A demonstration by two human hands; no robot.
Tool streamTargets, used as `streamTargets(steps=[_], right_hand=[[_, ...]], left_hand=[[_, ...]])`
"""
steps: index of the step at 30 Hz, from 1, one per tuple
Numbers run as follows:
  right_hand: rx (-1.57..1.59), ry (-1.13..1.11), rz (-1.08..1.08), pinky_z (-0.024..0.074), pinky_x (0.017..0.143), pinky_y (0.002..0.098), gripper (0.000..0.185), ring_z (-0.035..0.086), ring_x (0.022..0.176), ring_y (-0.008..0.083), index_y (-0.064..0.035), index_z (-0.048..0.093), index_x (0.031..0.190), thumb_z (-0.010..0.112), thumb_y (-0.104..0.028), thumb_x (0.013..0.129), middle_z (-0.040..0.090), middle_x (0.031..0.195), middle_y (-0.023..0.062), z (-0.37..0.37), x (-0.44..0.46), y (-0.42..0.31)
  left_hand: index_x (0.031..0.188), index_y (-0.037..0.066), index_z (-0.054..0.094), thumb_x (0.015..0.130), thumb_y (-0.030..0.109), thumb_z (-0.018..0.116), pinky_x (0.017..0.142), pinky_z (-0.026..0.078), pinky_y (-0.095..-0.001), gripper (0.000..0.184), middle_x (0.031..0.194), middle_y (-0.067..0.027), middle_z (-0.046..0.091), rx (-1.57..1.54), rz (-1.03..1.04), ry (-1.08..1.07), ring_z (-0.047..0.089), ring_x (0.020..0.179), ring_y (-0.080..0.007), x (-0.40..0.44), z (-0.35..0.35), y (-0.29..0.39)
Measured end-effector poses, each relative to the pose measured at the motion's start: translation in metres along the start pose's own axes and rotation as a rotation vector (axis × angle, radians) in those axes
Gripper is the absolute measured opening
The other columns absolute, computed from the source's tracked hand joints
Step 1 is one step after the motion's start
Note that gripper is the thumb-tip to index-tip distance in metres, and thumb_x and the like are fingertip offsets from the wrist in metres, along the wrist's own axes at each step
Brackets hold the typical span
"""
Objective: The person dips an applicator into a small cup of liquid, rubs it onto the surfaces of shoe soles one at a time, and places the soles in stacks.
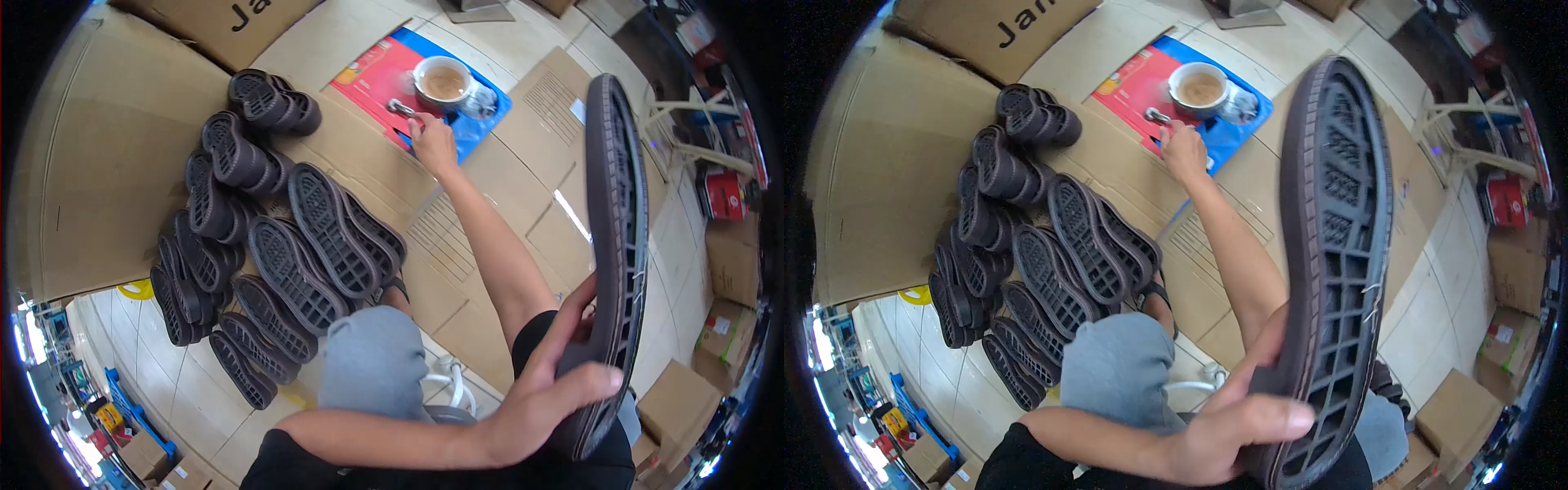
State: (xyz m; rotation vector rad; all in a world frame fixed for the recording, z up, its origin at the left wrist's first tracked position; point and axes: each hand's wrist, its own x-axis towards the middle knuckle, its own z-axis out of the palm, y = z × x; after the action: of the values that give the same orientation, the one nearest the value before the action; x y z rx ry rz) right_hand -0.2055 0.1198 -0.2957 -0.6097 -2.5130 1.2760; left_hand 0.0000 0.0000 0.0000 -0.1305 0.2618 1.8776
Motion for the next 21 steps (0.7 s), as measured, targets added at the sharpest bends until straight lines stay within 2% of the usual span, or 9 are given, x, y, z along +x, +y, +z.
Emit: streamTargets(steps=[1, 2, 4, 10, 13, 17, 18, 20, 21], right_hand=[[-0.126, 0.021, 0.078, 0.0479, 0.083, 0.0461, 0.043, 0.062, 0.095, 0.0385, -0.0058, 0.063, 0.110, 0.059, -0.041, 0.086, 0.065, 0.097, 0.0232, 0.002, 0.004, -0.002], [-0.253, 0.046, 0.163, 0.0479, 0.082, 0.0465, 0.043, 0.062, 0.094, 0.0390, -0.0047, 0.064, 0.106, 0.057, -0.042, 0.087, 0.066, 0.094, 0.0238, 0.004, 0.005, -0.001], [-0.255, 0.049, 0.221, 0.0479, 0.081, 0.0470, 0.043, 0.062, 0.093, 0.0393, -0.0040, 0.064, 0.105, 0.056, -0.043, 0.087, 0.066, 0.094, 0.0241, 0.043, 0.026, -0.008], [-0.333, 0.181, 0.325, 0.0487, 0.077, 0.0466, 0.035, 0.064, 0.089, 0.0367, -0.0152, 0.069, 0.100, 0.057, -0.045, 0.085, 0.068, 0.090, 0.0185, 0.052, 0.032, -0.005], [-0.226, 0.188, 0.314, 0.0482, 0.075, 0.0442, 0.031, 0.065, 0.082, 0.0348, -0.0147, 0.070, 0.094, 0.062, -0.042, 0.083, 0.068, 0.083, 0.0159, 0.051, 0.035, -0.010], [-0.072, 0.346, -0.076, 0.0471, 0.065, 0.0404, 0.018, 0.063, 0.075, 0.0275, -0.0089, 0.070, 0.081, 0.071, -0.027, 0.077, 0.063, 0.076, 0.0119, 0.036, 0.033, -0.003], [0.048, 0.274, -0.014, 0.0487, 0.065, 0.0362, 0.016, 0.064, 0.072, 0.0260, -0.0075, 0.070, 0.081, 0.073, -0.022, 0.075, 0.066, 0.078, 0.0122, 0.015, 0.033, -0.014], [0.006, 0.518, -0.319, 0.0503, 0.065, 0.0335, 0.016, 0.066, 0.068, 0.0267, -0.0063, 0.070, 0.081, 0.072, -0.021, 0.075, 0.067, 0.078, 0.0125, -0.005, 0.051, 0.002], [0.000, 0.517, -0.316, 0.0503, 0.065, 0.0335, 0.016, 0.066, 0.068, 0.0267, -0.0063, 0.070, 0.081, 0.072, -0.021, 0.075, 0.067, 0.078, 0.0125, -0.018, 0.063, 0.010]], left_hand=[[0.148, 0.005, 0.005, 0.083, 0.012, 0.056, 0.100, 0.031, -0.0295, 0.083, 0.131, -0.0090, 0.037, -0.066, 0.035, 0.079, 0.040, 0.118, -0.0167, -0.007, 0.008, -0.006], [0.145, 0.002, 0.015, 0.089, 0.020, 0.055, 0.096, 0.036, -0.0277, 0.071, 0.124, -0.0073, 0.045, -0.092, 0.125, 0.222, 0.045, 0.112, -0.0120, -0.009, 0.015, -0.020], [0.141, 0.006, 0.021, 0.078, 0.011, 0.052, 0.084, 0.043, -0.0253, 0.070, 0.112, -0.0071, 0.048, -0.102, 0.191, 0.249, 0.051, 0.093, -0.0141, -0.012, 0.007, 0.026], [0.141, 0.006, 0.021, 0.079, 0.010, 0.050, 0.081, 0.043, -0.0246, 0.068, 0.109, -0.0059, 0.047, -0.241, 0.194, 0.200, 0.050, 0.092, -0.0120, -0.022, 0.009, 0.037], [0.139, 0.006, 0.024, 0.080, 0.008, 0.050, 0.078, 0.044, -0.0241, 0.064, 0.105, -0.0053, 0.048, -0.235, 0.267, 0.216, 0.050, 0.089, -0.0111, -0.019, 0.008, 0.034], [0.132, 0.004, 0.032, 0.081, 0.006, 0.052, 0.071, 0.044, -0.0217, 0.055, 0.094, -0.0032, 0.051, -0.305, 0.194, 0.160, 0.052, 0.079, -0.0101, -0.023, 0.006, 0.032], [0.132, 0.004, 0.031, 0.081, 0.007, 0.052, 0.071, 0.044, -0.0216, 0.056, 0.094, -0.0033, 0.051, -0.350, 0.135, 0.221, 0.052, 0.078, -0.0100, -0.024, 0.013, 0.036], [0.132, 0.003, 0.030, 0.082, 0.008, 0.052, 0.070, 0.044, -0.0212, 0.056, 0.093, -0.0033, 0.050, -0.351, 0.039, 0.242, 0.051, 0.078, -0.0099, -0.026, 0.014, 0.036], [0.132, 0.003, 0.030, 0.082, 0.008, 0.052, 0.070, 0.044, -0.0212, 0.056, 0.093, -0.0033, 0.050, -0.356, 0.035, 0.242, 0.051, 0.078, -0.0099, -0.027, 0.014, 0.037]])
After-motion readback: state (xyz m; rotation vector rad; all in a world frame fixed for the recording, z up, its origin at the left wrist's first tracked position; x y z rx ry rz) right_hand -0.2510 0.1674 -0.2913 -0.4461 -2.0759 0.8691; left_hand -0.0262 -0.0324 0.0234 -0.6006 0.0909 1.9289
